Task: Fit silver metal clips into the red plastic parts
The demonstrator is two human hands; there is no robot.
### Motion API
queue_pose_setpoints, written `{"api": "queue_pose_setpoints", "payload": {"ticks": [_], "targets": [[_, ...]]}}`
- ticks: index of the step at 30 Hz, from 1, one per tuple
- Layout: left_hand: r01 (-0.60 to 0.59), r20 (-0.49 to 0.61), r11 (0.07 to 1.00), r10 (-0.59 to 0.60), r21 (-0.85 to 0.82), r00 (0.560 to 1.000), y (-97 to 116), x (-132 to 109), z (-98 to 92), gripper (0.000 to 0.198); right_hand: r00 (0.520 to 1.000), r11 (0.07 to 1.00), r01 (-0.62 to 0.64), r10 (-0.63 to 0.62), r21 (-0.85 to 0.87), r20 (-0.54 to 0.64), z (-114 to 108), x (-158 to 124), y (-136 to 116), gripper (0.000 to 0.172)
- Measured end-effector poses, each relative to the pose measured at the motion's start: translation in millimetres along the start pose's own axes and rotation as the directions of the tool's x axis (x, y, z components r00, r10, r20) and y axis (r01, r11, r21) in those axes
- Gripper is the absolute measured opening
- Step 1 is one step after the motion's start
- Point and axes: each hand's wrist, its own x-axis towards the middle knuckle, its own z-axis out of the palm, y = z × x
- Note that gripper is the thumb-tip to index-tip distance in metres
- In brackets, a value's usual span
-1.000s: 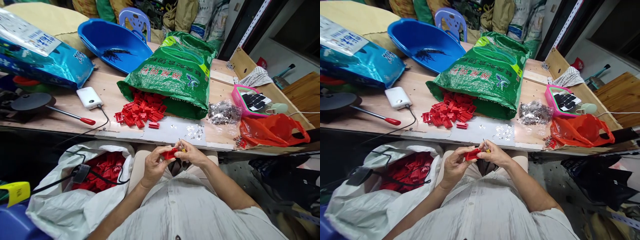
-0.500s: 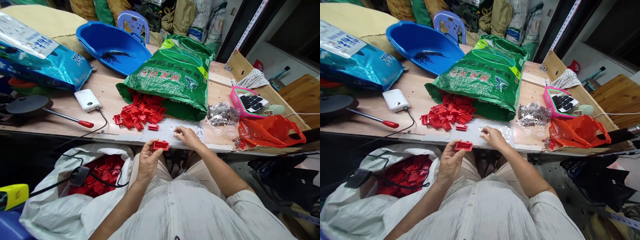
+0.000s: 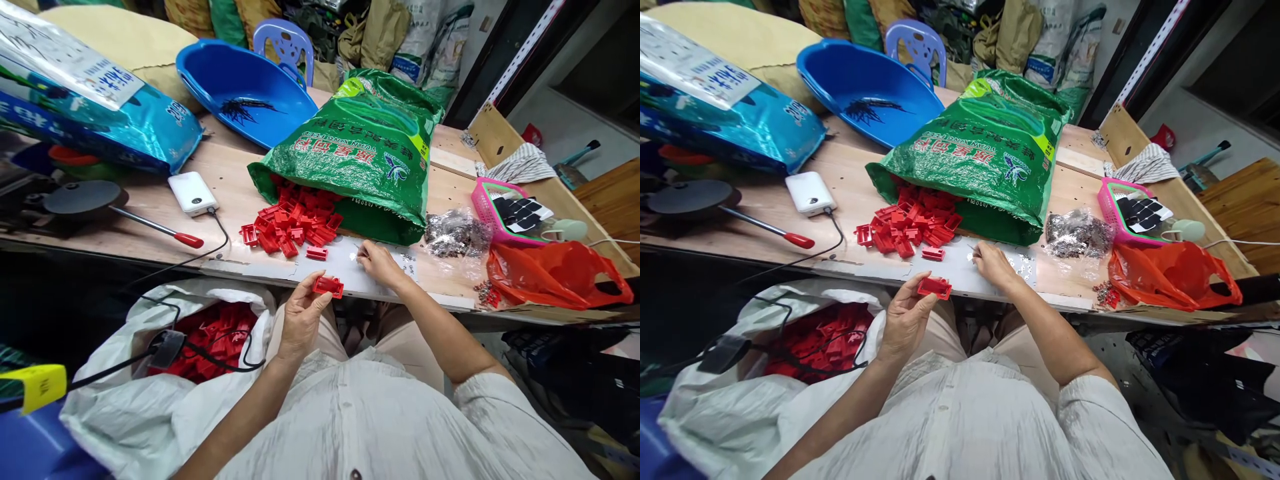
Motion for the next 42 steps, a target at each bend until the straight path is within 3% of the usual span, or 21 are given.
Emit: {"api": "queue_pose_setpoints", "payload": {"ticks": [3, 5, 10, 16, 20, 25, 28, 30, 35, 38, 42], "targets": [[0.047, 0.031, 0.997, -0.045, -0.059, 0.998, -0.3, -0.1, 1.7, 0.046, 0.994, 0.939, 0.106, -0.113, 0.327, 0.001, -5.4, -23.6, -14.0, 0.01], [0.083, 0.051, 0.992, -0.079, -0.092, 0.996, -0.9, -0.6, 3.5, 0.046, 0.984, 0.89, 0.154, -0.176, 0.429, 0.012, -8.0, -39.9, -25.6, 0.012], [0.148, 0.098, 0.983, -0.138, -0.112, 0.986, -0.5, -3.4, 8.8, 0.047, 0.965, 0.887, 0.25, -0.261, 0.388, -0.026, -8.0, -64.1, -42.1, 0.015], [0.183, 0.145, 0.978, -0.168, -0.096, 0.975, 5.2, -3.3, 12.0, 0.048, 0.932, 0.868, 0.347, -0.361, 0.356, -0.028, -6.3, -70.8, -34.3, 0.015], [0.191, 0.172, 0.981, -0.184, -0.03, 0.968, 8.3, -2.6, 12.9, 0.047, 0.896, 0.851, 0.406, -0.443, 0.333, 0.041, -9.9, -72.5, -28.3, 0.015], [0.139, 0.207, 0.988, -0.151, 0.072, 0.967, 6.4, -3.6, 14.4, 0.046, 0.918, 0.83, 0.288, -0.381, 0.478, 0.107, -9.9, -73.2, -22.9, 0.009], [0.097, 0.195, 0.991, -0.114, 0.096, 0.974, 1.7, 0.3, 13.4, 0.044, 0.956, 0.817, 0.152, -0.264, 0.556, 0.125, -6.6, -74.2, -18.3, 0.02], [0.054, 0.197, 0.992, -0.075, 0.113, 0.978, -1.4, 6.7, 11.2, 0.044, 0.974, 0.835, 0.138, -0.21, 0.532, 0.078, -3.6, -74.0, -14.4, 0.031], [-0.122, 0.288, 0.954, 0.04, 0.273, 0.957, -8.3, 32.8, 1.2, 0.041, 0.975, 0.934, 0.222, -0.215, 0.281, -0.056, 9.6, -67.9, -3.7, 0.031], [-0.243, 0.338, 0.86, 0.089, 0.449, 0.937, -13.0, 48.5, -7.0, 0.037, 0.977, 0.966, 0.209, -0.199, 0.153, -0.074, 18.4, -62.4, 1.4, 0.029], [-0.333, 0.414, 0.677, 0.047, 0.656, 0.909, -16.5, 61.4, -15.5, 0.037, 0.979, 0.98, 0.19, -0.184, 0.064, -0.092, 23.5, -56.1, 3.7, 0.025]]}}
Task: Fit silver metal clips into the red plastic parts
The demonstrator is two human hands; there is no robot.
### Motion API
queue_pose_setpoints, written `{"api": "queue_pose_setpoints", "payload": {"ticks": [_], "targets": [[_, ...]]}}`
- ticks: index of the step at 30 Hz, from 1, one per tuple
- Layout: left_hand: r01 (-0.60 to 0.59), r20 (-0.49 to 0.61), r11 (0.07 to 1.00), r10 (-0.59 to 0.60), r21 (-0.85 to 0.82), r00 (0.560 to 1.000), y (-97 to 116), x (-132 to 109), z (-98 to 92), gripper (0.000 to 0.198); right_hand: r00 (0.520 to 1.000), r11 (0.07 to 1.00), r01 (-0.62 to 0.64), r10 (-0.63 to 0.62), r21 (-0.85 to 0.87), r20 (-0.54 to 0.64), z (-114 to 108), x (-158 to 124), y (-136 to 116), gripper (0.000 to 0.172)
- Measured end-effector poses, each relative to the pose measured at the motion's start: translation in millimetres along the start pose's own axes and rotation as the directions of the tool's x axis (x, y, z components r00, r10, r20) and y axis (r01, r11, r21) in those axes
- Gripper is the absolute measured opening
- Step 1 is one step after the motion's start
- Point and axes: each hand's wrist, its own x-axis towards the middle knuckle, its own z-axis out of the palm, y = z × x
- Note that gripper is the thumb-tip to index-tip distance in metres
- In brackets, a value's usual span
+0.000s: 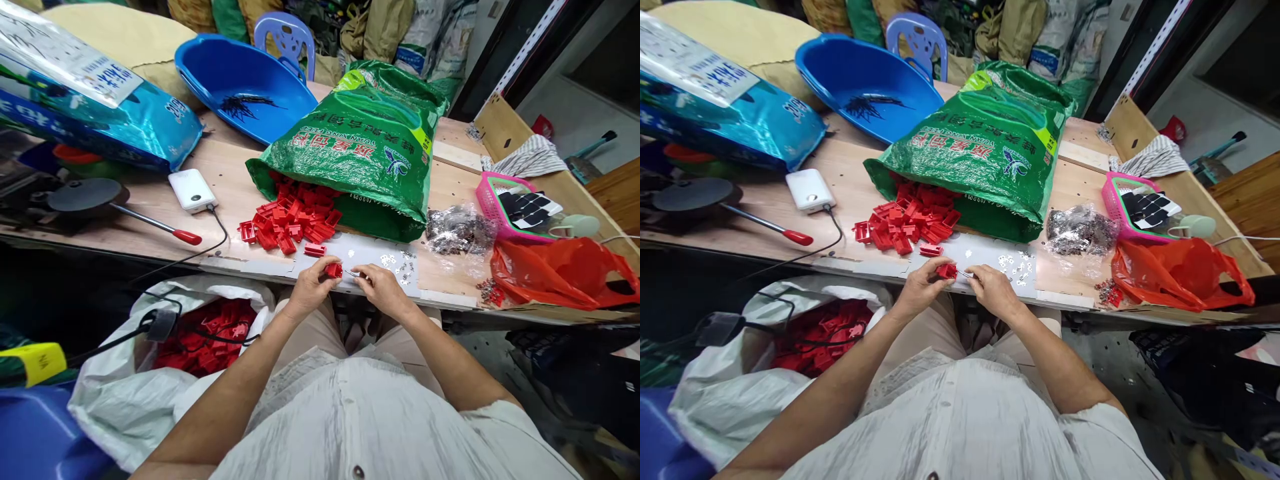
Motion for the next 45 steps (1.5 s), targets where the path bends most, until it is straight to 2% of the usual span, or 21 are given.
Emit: {"api": "queue_pose_setpoints", "payload": {"ticks": [4, 8, 16, 22, 26, 31, 34, 37, 40, 41, 43, 45], "targets": [[-0.008, 0.073, 0.988, -0.003, 0.153, 0.997, -1.0, 5.1, -4.3, 0.037, 0.999, 0.999, 0.005, -0.003, -0.044, 0.045, 2.2, 5.0, 1.4, 0.018], [-0.024, 0.093, 0.976, 0.004, 0.218, 0.996, 1.4, 8.5, -6.3, 0.037, 0.998, 0.999, 0.022, -0.02, -0.03, 0.065, 5.0, 8.4, 3.7, 0.019], [-0.034, 0.099, 0.975, 0.012, 0.221, 0.995, -0.4, 10.0, -7.4, 0.036, 0.993, 0.997, 0.013, -0.003, -0.08, 0.117, 4.5, 11.4, 0.8, 0.02], [-0.046, 0.078, 0.976, 0.03, 0.213, 0.997, -2.1, 9.5, -4.5, 0.031, 0.983, 0.969, -0.028, 0.072, -0.246, 0.172, 12.4, 11.3, -10.7, 0.021], [-0.034, 0.059, 0.985, 0.024, 0.169, 0.998, -4.5, 8.9, -1.2, 0.031, 0.979, 0.939, -0.076, 0.134, -0.334, 0.153, 21.8, 11.2, -18.7, 0.022], [-0.01, 0.038, 0.994, 0.005, 0.111, 0.999, -2.4, 4.8, -0.7, 0.032, 0.989, 0.967, -0.071, 0.101, -0.244, 0.112, 17.0, 8.8, -14.3, 0.02], [-0.019, -0.008, 0.996, 0.019, 0.082, 1.0, 4.4, -3.9, -1.7, 0.03, 0.999, 0.992, -0.032, 0.034, -0.123, 0.017, 6.7, 3.4, -10.1, 0.022], [-0.028, -0.089, 0.999, 0.025, -0.039, 0.996, 14.9, -14.3, -1.3, 0.03, 1.0, 0.999, 0.009, -0.008, 0.051, -0.023, -4.3, -4.4, -12.4, 0.021], [0.055, -0.147, 0.947, -0.106, -0.317, 0.983, 27.6, -22.5, 1.8, 0.029, 0.995, 0.976, -0.004, -0.018, 0.217, 0.097, -13.2, -12.0, -21.9, 0.03], [0.093, -0.136, 0.892, -0.169, -0.442, 0.976, 31.8, -24.7, 3.2, 0.026, 0.99, 0.969, -0.007, -0.028, 0.247, 0.136, -15.2, -14.1, -25.9, 0.035], [0.168, -0.058, 0.721, -0.278, -0.672, 0.959, 39.3, -28.9, 6.1, 0.021, 0.984, 0.966, 0.003, -0.049, 0.26, 0.169, -17.4, -17.1, -33.9, 0.042], [0.234, 0.042, 0.546, -0.34, -0.805, 0.939, 45.5, -33.0, 8.7, 0.024, 0.985, 0.972, 0.014, -0.054, 0.236, 0.164, -17.8, -18.6, -40.6, 0.043]]}}
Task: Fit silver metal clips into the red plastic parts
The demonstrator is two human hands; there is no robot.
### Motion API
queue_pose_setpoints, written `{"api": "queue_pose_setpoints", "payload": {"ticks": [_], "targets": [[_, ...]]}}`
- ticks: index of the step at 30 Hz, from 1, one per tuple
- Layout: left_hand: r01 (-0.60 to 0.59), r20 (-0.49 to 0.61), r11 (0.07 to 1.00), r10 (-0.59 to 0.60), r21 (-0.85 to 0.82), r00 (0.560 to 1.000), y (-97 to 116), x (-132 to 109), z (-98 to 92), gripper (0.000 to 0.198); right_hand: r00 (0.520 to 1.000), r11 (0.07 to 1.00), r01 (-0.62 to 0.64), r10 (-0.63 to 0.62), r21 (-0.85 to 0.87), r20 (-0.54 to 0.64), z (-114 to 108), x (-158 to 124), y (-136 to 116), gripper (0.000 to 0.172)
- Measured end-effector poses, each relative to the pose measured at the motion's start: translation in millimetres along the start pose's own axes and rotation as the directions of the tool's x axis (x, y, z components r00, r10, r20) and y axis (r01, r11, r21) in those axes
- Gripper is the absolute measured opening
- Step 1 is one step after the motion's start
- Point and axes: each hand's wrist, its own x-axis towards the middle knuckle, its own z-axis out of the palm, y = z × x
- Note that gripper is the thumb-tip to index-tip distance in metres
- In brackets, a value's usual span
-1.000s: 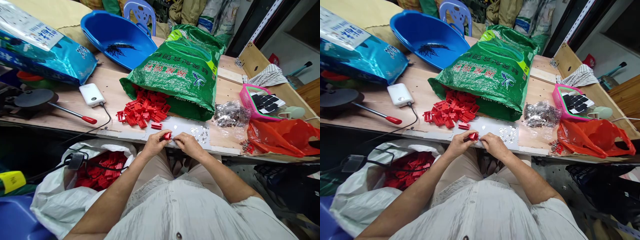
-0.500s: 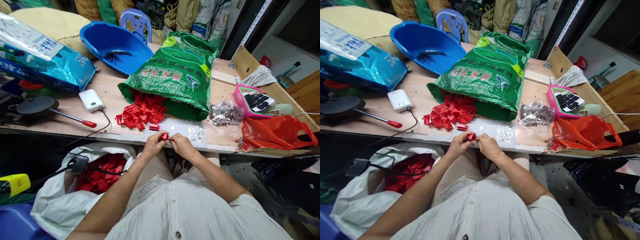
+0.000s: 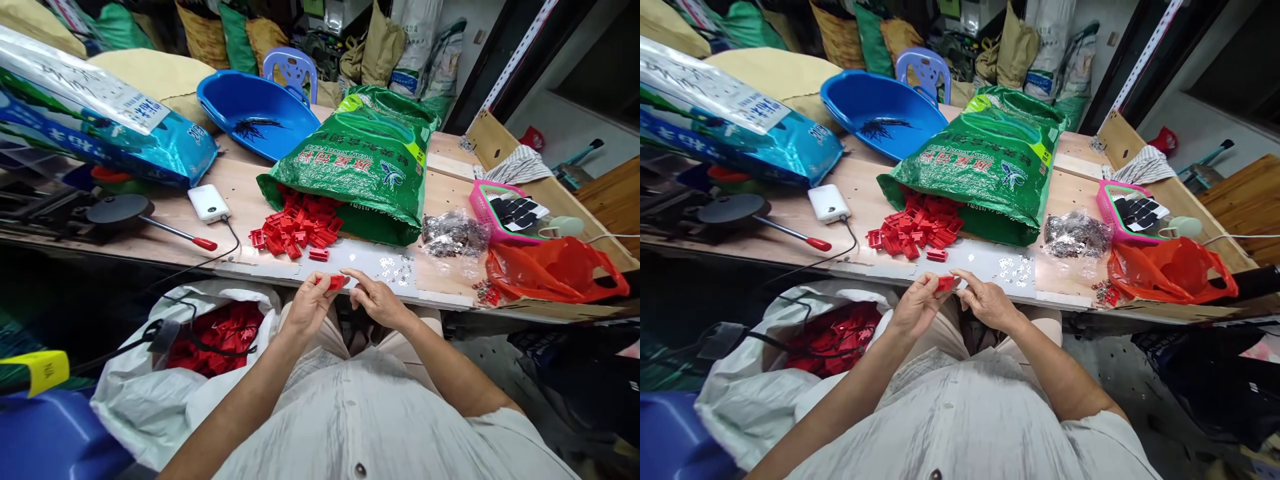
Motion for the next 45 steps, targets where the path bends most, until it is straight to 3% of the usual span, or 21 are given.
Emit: {"api": "queue_pose_setpoints", "payload": {"ticks": [6, 11, 15, 18, 22, 25, 28, 30, 33, 35, 38, 42, 45], "targets": [[0.166, -0.023, 0.972, -0.172, -0.167, 0.985, -0.3, -11.6, 9.2, 0.013, 1.0, 0.996, -0.002, 0.0, -0.087, -0.026, 2.9, -0.3, -8.2, 0.038], [0.184, -0.056, 0.94, -0.208, -0.289, 0.976, -1.5, -15.1, 16.7, 0.012, 0.99, 0.983, 0.028, -0.053, -0.182, -0.134, 5.7, -0.5, -5.7, 0.032], [0.171, -0.048, 0.947, -0.191, -0.271, 0.98, -5.2, -18.2, 20.9, 0.01, 0.976, 0.997, 0.057, -0.069, -0.06, -0.208, 10.1, 0.8, 0.8, 0.034], [0.163, -0.046, 0.954, -0.18, -0.252, 0.983, -6.9, -18.6, 18.2, 0.012, 0.982, 0.999, 0.036, -0.029, 0.035, -0.187, 11.9, 1.5, 5.1, 0.037], [0.053, -0.099, 0.994, -0.063, -0.098, 0.993, -4.5, -15.1, -0.3, 0.025, 0.993, 0.997, -0.055, 0.061, 0.061, -0.098, 11.2, 2.2, 9.2, 0.041], [-0.131, -0.249, 0.974, 0.176, 0.187, 0.952, 1.1, -14.7, -30.2, 0.029, 0.988, 0.992, -0.119, 0.116, -0.027, -0.106, 10.7, 6.2, 13.3, 0.035], [-0.203, -0.366, 0.806, 0.457, 0.556, 0.811, 11.5, -23.0, -71.0, 0.027, 0.982, 0.976, -0.156, 0.136, -0.155, -0.128, 13.3, 17.4, 18.8, 0.03], [-0.139, -0.369, 0.679, 0.545, 0.72, 0.753, 21.1, -33.6, -98.6, 0.024, 0.981, 0.959, -0.159, 0.126, -0.235, -0.149, 16.6, 30.0, 22.1, 0.031], [0.037, -0.295, 0.364, 0.684, 0.931, 0.667, 35.7, -51.4, -130.1, 0.017, 0.975, 0.923, -0.175, 0.115, -0.342, -0.189, 22.4, 55.1, 24.5, 0.033], [0.084, -0.205, 0.198, 0.733, 0.977, 0.649, 42.1, -59.8, -140.8, 0.015, 0.97, 0.896, -0.197, 0.12, -0.398, -0.211, 26.5, 73.6, 24.4, 0.034], [0.059, -0.094, 0.073, 0.764, 0.996, 0.639, 43.2, -61.7, -140.6, 0.024, 0.966, 0.866, -0.223, 0.133, -0.448, -0.223, 32.5, 98.1, 23.7, 0.034], [-0.051, 0.034, 0.002, 0.735, 0.999, 0.677, 32.5, -46.7, -117.0, 0.035, 0.961, 0.844, -0.253, 0.164, -0.473, -0.222, 36.5, 115.1, 22.4, 0.026], [-0.186, 0.157, -0.03, 0.679, 0.982, 0.718, 23.6, -28.9, -89.2, 0.043, 0.958, 0.85, -0.255, 0.157, -0.46, -0.242, 34.1, 110.6, 18.5, 0.022]]}}
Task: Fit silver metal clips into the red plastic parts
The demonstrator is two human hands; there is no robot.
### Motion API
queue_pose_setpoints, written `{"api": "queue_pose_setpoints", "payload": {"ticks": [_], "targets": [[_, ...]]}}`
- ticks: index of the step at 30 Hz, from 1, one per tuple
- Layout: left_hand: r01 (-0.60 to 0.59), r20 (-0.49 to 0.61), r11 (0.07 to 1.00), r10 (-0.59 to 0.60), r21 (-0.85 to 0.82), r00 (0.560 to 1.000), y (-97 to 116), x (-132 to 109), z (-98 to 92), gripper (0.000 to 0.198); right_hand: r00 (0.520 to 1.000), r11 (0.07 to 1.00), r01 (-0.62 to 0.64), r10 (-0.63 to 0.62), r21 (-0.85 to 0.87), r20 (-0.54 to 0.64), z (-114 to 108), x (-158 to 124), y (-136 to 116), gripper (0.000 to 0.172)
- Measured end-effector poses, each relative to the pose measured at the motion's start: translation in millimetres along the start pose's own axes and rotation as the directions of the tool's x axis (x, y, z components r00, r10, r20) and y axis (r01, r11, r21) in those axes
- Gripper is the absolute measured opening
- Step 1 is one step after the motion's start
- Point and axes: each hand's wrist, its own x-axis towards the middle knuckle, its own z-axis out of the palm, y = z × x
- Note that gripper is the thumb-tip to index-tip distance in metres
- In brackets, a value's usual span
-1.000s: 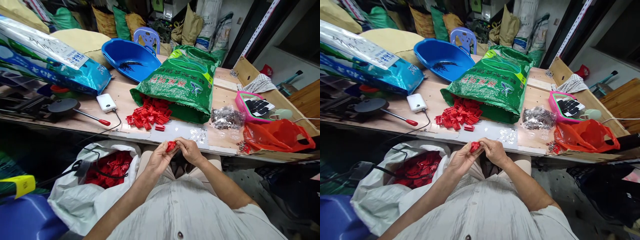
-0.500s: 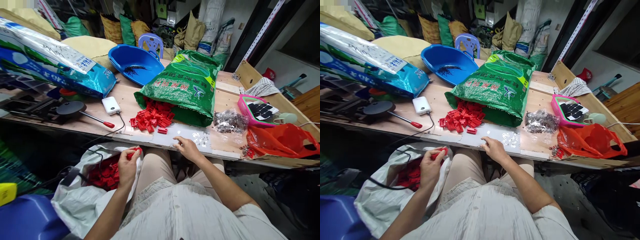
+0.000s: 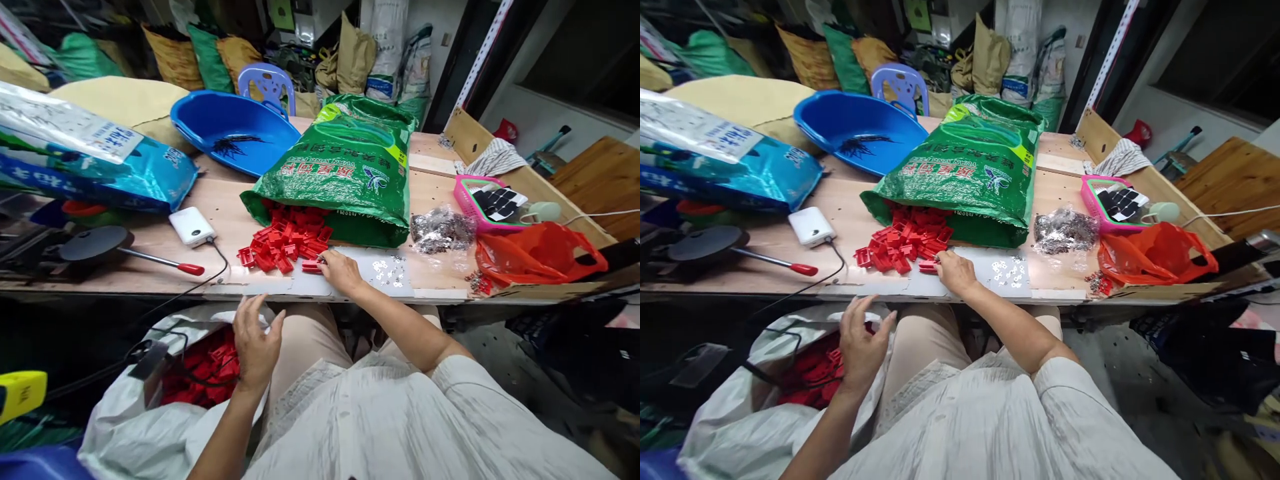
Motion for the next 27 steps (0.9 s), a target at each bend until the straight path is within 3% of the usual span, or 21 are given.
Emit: {"api": "queue_pose_setpoints", "payload": {"ticks": [4, 8, 12, 15, 17, 19, 21, 24, 27], "targets": [[-0.186, 0.121, 0.98, 0.193, -0.068, 0.974, 28.5, 16.8, 26.7, 0.05, 0.99, 0.988, 0.138, -0.139, 0.065, 0.014, -13.7, -27.3, 3.3, 0.018], [-0.268, 0.318, 0.952, 0.301, -0.145, 0.899, 43.6, 21.4, 49.1, 0.038, 0.974, 0.969, 0.214, -0.221, 0.125, 0.047, -24.1, -63.2, 12.7, 0.02], [-0.13, 0.427, 0.953, 0.242, -0.275, 0.871, 55.6, 8.3, 61.2, 0.029, 0.979, 0.96, 0.175, -0.193, 0.217, 0.062, -31.4, -90.2, 34.8, 0.019], [0.148, 0.491, 0.912, 0.066, -0.384, 0.869, 65.0, -5.0, 62.9, 0.029, 0.995, 0.938, 0.098, -0.1, 0.331, -0.01, -41.8, -102.6, 66.5, 0.019], [0.405, 0.573, 0.781, -0.074, -0.476, 0.816, 70.7, -11.6, 62.3, 0.033, 0.995, 0.945, -0.006, 0.039, 0.328, -0.095, -51.5, -107.2, 92.2, 0.015], [0.634, 0.684, 0.564, -0.158, -0.529, 0.712, 75.9, -15.0, 61.0, 0.037, 0.974, 0.963, -0.134, 0.171, 0.232, -0.151, -61.3, -109.2, 116.0, 0.015], [0.785, 0.784, 0.34, -0.178, -0.518, 0.595, 81.1, -15.6, 58.6, 0.04, 0.961, 0.967, -0.213, 0.232, 0.138, -0.147, -69.1, -109.4, 133.6, 0.015], [0.885, 0.873, 0.117, -0.152, -0.451, 0.464, 88.8, -14.7, 53.3, 0.047, 0.964, 0.971, -0.233, 0.238, 0.059, -0.119, -75.2, -109.3, 146.0, 0.012], [0.913, 0.905, 0.015, -0.128, -0.408, 0.406, 94.3, -15.0, 47.9, 0.06, 0.967, 0.972, -0.233, 0.236, 0.045, -0.1, -76.1, -112.1, 147.2, 0.012]]}}
